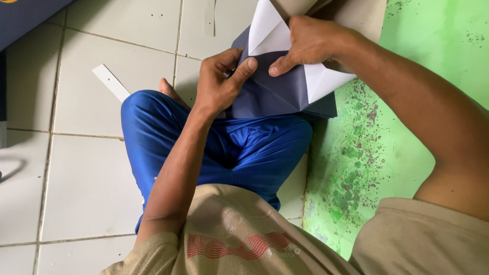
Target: The person stacks several blue shopping bags on the floor and then folds one bag along its creases by hand.
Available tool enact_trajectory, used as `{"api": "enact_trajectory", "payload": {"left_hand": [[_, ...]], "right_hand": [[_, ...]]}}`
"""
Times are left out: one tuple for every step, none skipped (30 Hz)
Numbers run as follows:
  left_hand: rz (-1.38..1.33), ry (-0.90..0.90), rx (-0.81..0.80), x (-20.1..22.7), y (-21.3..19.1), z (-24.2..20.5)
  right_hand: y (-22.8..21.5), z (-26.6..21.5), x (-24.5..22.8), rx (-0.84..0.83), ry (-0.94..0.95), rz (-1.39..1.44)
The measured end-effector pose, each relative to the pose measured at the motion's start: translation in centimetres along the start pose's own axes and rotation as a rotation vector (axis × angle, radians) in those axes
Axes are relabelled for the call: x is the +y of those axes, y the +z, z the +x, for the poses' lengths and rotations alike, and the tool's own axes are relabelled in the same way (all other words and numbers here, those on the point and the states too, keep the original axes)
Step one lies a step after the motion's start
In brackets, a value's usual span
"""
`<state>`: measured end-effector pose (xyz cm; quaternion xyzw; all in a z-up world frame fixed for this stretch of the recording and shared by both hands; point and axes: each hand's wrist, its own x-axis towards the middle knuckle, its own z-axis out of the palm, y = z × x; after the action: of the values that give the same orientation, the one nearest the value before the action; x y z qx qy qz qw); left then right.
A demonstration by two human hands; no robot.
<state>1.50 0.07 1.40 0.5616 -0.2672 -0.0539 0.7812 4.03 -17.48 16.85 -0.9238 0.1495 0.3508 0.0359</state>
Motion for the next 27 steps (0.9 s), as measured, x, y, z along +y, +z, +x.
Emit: {"api": "enact_trajectory", "payload": {"left_hand": [[0.012,-0.024,0.033,0.0,0.1,0.0],[0.025,-0.048,0.066,-0.1,0.3,0.0],[0.023,-0.051,0.062,-0.3,0.4,0.0],[0.025,-0.029,0.097,-0.6,0.7,0.1],[0.027,-0.006,0.130,-0.9,0.9,0.1],[0.026,-0.008,0.123,-0.8,0.8,0.0],[0.047,-0.006,0.160,-0.8,0.9,-0.1],[0.069,-0.004,0.197,-0.8,1.0,-0.1],[0.064,-0.008,0.186,-0.5,1.0,-0.2],[0.048,0.016,0.196,-0.3,1.0,-0.3],[0.037,0.041,0.210,0.1,0.8,-0.4],[0.036,0.039,0.204,0.0,1.0,-0.4],[0.061,0.043,0.212,-0.1,1.3,-0.4],[0.087,0.048,0.221,-0.2,1.6,-0.5],[0.085,0.046,0.215,-0.5,1.7,-0.6],[0.106,0.037,0.250,-0.7,1.8,-0.8],[0.129,0.031,0.285,-1.0,1.8,-0.7],[0.127,0.033,0.280,-0.8,1.7,-0.6],[0.117,0.034,0.292,-0.6,1.6,-0.7],[0.107,0.035,0.306,-0.4,1.5,-0.8],[0.106,0.035,0.304,-0.4,1.3,-0.8],[0.123,0.065,0.327,-0.5,1.2,-0.9],[0.136,0.093,0.348,-0.6,1.2,-0.9],[0.133,0.092,0.343,-0.5,1.2,-0.8],[0.149,0.097,0.332,-0.3,1.2,-1.0],[0.165,0.102,0.320,-0.2,1.2,-1.1],[0.162,0.101,0.314,-0.2,1.3,-1.2]], "right_hand": [[-0.1,-0.2,0.0,0.006,-0.007,0.000],[-0.2,-0.4,0.1,0.012,-0.014,0.001],[-0.3,-0.6,0.2,0.010,-0.010,0.004],[-0.4,-0.7,0.3,0.000,-0.014,-0.008],[-0.5,-0.9,0.5,-0.009,-0.016,-0.016],[-0.7,-1.7,0.3,-0.010,-0.012,-0.011],[-0.8,-2.5,0.2,-0.054,-0.009,0.154],[-1.0,-3.4,0.1,-0.095,-0.009,0.320],[-1.0,-3.2,0.9,-0.095,0.002,0.327],[-0.9,-3.1,1.8,-0.074,-0.018,0.248],[-0.9,-2.9,2.4,-0.053,-0.045,0.165],[-0.8,-3.4,1.7,-0.054,-0.041,0.170],[-0.7,-4.0,0.9,-0.066,0.019,0.136],[-0.6,-4.5,0.1,-0.079,0.079,0.103],[-0.8,-4.8,0.1,-0.080,0.083,0.107],[-1.0,-5.0,0.1,-0.076,0.104,0.035],[-1.3,-5.2,0.0,-0.068,0.124,-0.038],[-1.6,-5.7,0.5,-0.066,0.128,-0.034],[-1.7,-6.2,0.9,-0.056,0.094,0.004],[-1.8,-6.8,1.4,-0.046,0.060,0.042],[-1.5,-6.9,1.4,-0.045,0.061,0.044],[-1.3,-7.0,1.5,-0.033,0.017,0.075],[-1.0,-7.3,1.7,-0.022,-0.024,0.107],[-0.5,-6.5,2.2,-0.022,-0.019,0.110],[0.2,-5.7,2.7,0.016,-0.029,0.046],[0.9,-5.0,3.1,0.053,-0.040,-0.018],[1.1,-4.9,3.3,0.053,-0.034,-0.014]]}}
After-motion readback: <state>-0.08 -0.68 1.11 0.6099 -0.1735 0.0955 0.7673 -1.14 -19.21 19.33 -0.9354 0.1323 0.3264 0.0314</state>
